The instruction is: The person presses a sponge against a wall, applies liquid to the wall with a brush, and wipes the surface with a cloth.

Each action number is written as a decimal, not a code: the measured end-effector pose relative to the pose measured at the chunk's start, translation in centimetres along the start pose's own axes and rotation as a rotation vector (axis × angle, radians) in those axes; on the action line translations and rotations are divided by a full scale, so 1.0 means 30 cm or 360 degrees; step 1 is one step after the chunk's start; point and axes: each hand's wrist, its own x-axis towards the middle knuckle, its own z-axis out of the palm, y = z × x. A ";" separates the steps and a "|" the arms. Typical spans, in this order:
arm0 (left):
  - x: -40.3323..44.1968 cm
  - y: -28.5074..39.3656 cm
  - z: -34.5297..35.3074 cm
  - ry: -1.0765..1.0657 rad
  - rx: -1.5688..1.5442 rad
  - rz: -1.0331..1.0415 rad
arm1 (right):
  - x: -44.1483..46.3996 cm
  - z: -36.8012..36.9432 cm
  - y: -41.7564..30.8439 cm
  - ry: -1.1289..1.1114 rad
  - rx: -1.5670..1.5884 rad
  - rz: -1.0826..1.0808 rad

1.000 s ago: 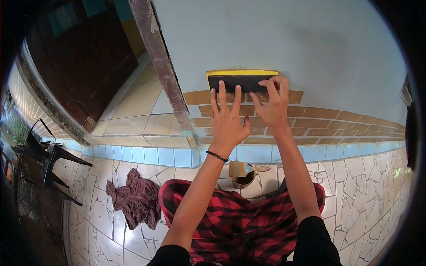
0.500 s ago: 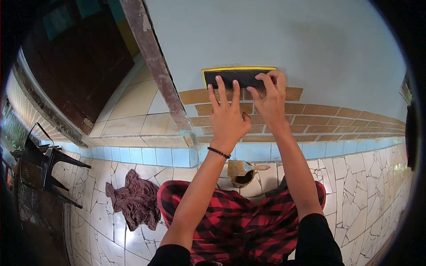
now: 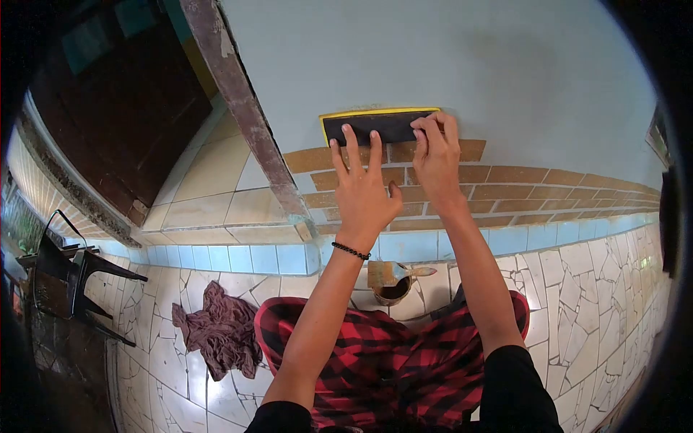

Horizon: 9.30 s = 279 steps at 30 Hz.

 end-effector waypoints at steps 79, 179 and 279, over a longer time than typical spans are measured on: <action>-0.543 -0.500 -0.055 0.0253 -0.0514 -0.0488 | 0.030 -0.051 -0.127 -0.0176 -0.0566 -0.0542; -1.561 -1.230 -0.302 0.0107 0.0774 -0.0951 | -0.557 -0.637 0.238 0.0199 0.0173 0.0783; -0.067 -0.237 0.026 0.0758 -0.0919 0.0106 | 0.060 -0.081 -0.116 -0.0490 -0.0888 -0.1178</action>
